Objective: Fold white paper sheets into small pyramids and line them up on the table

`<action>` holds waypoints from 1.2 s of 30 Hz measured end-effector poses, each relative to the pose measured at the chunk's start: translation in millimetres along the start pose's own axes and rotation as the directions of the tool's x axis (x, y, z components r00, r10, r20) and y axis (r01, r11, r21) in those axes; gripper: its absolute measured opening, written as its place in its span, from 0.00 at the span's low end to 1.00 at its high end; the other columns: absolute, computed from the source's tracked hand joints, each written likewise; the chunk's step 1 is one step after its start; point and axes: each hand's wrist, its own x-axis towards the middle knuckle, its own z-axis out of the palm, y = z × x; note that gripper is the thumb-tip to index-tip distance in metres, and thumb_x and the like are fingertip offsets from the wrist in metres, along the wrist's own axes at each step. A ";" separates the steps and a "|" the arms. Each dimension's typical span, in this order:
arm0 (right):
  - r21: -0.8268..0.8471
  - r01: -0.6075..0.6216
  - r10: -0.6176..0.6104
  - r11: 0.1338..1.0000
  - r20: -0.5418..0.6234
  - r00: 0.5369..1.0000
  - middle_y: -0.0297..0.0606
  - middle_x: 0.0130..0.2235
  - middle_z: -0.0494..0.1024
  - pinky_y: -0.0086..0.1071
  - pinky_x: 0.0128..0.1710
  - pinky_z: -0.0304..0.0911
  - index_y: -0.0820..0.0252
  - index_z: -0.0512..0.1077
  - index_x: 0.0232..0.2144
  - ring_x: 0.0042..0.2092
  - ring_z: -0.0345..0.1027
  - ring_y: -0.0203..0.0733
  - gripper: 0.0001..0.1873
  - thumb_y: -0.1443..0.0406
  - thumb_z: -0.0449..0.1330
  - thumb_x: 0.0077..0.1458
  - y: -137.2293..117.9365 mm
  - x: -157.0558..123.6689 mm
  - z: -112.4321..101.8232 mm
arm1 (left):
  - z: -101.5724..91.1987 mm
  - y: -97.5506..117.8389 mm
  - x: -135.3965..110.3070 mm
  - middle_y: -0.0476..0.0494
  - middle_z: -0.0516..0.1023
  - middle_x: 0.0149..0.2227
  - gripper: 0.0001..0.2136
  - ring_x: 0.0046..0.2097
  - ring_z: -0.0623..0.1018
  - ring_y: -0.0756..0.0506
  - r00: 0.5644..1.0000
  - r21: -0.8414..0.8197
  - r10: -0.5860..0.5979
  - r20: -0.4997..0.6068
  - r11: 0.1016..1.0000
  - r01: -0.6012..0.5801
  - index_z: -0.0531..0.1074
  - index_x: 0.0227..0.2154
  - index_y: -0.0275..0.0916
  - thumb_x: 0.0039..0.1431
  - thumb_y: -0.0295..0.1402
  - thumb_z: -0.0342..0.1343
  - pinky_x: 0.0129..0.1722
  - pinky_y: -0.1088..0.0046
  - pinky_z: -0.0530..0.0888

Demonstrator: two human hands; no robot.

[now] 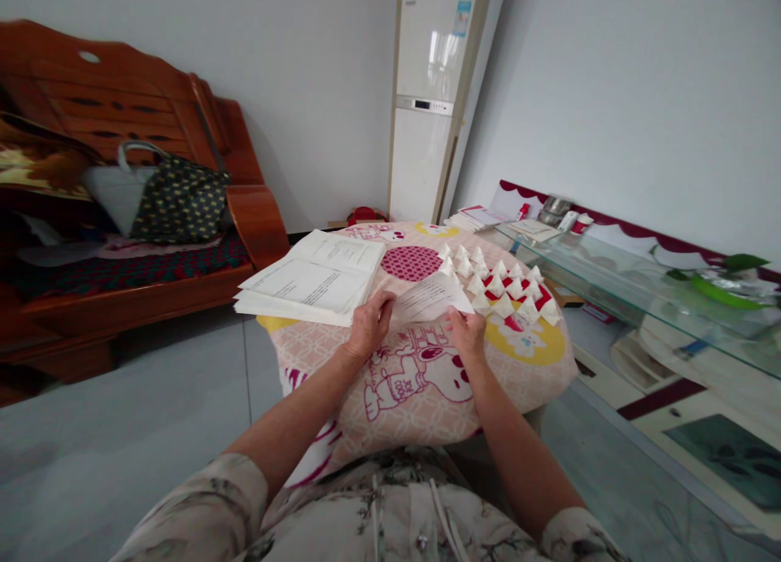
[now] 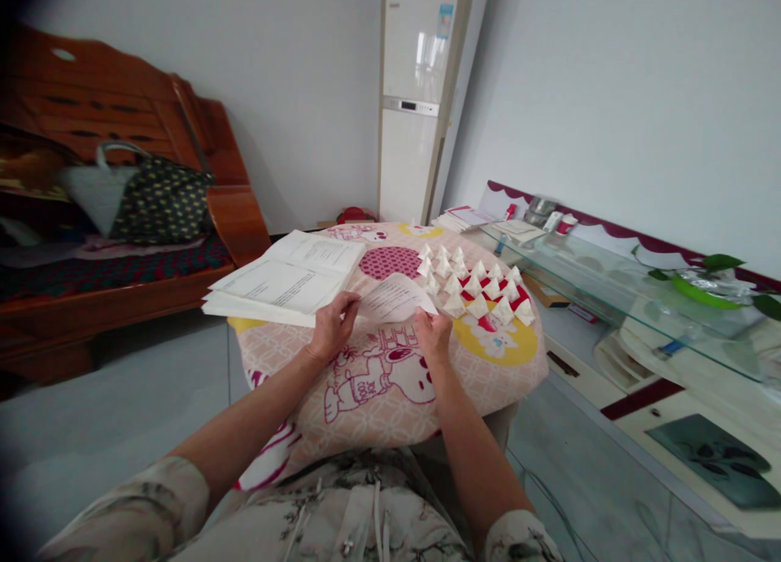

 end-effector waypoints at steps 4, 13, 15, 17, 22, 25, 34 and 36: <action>0.032 0.162 -0.159 0.986 -0.077 0.984 0.41 0.32 0.82 0.38 0.33 0.72 0.61 0.80 0.38 0.31 0.76 0.45 0.16 0.60 0.54 0.59 -0.6 -0.4 -1.3 | -0.7 1.5 1.7 0.42 0.80 0.43 0.09 0.45 0.80 0.45 0.996 -0.029 0.090 -0.013 0.995 -0.090 0.71 0.46 0.39 0.65 0.29 0.51 0.46 0.69 0.76; -0.112 0.362 -0.364 0.926 -0.001 0.931 0.46 0.41 0.81 0.40 0.41 0.75 0.60 0.75 0.52 0.39 0.77 0.47 0.20 0.66 0.52 0.61 -16.7 -3.3 1.4 | -3.3 9.8 2.4 0.48 0.73 0.29 0.06 0.32 0.73 0.49 0.972 0.018 0.232 0.028 0.972 -0.232 0.70 0.33 0.39 0.66 0.32 0.53 0.32 0.73 0.70; -0.093 0.337 -0.337 0.937 0.017 0.941 0.47 0.43 0.80 0.36 0.36 0.76 0.60 0.71 0.56 0.38 0.77 0.45 0.22 0.63 0.54 0.62 -18.9 -4.1 3.4 | -2.4 8.7 1.5 0.49 0.71 0.28 0.06 0.30 0.72 0.50 0.973 0.010 0.230 0.024 0.973 -0.230 0.69 0.33 0.39 0.67 0.32 0.53 0.31 0.74 0.68; -0.060 0.342 -0.341 0.938 0.038 0.939 0.49 0.46 0.78 0.35 0.33 0.76 0.61 0.67 0.60 0.40 0.77 0.45 0.25 0.62 0.55 0.61 -20.2 -5.0 5.0 | -1.4 7.2 0.5 0.49 0.71 0.28 0.05 0.29 0.71 0.50 0.973 0.000 0.230 0.022 0.973 -0.230 0.69 0.33 0.39 0.67 0.31 0.53 0.31 0.75 0.67; -0.061 0.376 -0.369 0.925 0.098 0.924 0.53 0.52 0.76 0.36 0.31 0.77 0.60 0.62 0.64 0.43 0.77 0.48 0.28 0.61 0.55 0.62 -20.5 -7.8 7.4 | 0.4 7.1 -0.9 0.50 0.70 0.28 0.05 0.30 0.71 0.50 0.972 0.007 0.236 0.010 0.972 -0.237 0.68 0.33 0.39 0.66 0.30 0.53 0.31 0.75 0.67; -0.064 0.390 -0.380 0.919 0.129 0.916 0.56 0.57 0.73 0.35 0.32 0.77 0.60 0.59 0.66 0.44 0.77 0.47 0.31 0.60 0.54 0.63 -20.3 -8.7 7.8 | 0.3 9.0 -0.6 0.50 0.70 0.28 0.06 0.30 0.72 0.50 0.971 0.019 0.239 0.011 0.971 -0.239 0.68 0.32 0.39 0.67 0.31 0.53 0.31 0.75 0.68; 0.011 0.322 -0.322 0.947 0.084 0.943 0.55 0.58 0.73 0.34 0.32 0.77 0.59 0.58 0.67 0.43 0.77 0.45 0.34 0.57 0.57 0.62 -24.1 -6.7 4.2 | -1.0 11.0 -0.8 0.50 0.70 0.27 0.06 0.29 0.71 0.51 0.972 0.012 0.232 0.034 0.972 -0.233 0.68 0.32 0.40 0.67 0.31 0.52 0.30 0.75 0.67; 0.016 0.317 -0.317 0.948 0.079 0.945 0.55 0.57 0.74 0.34 0.31 0.77 0.58 0.59 0.66 0.42 0.77 0.44 0.33 0.56 0.57 0.62 -25.5 -6.7 3.7 | -0.7 10.7 -1.1 0.50 0.70 0.28 0.06 0.29 0.71 0.51 0.972 0.012 0.230 0.042 0.973 -0.231 0.68 0.32 0.40 0.67 0.32 0.52 0.30 0.75 0.67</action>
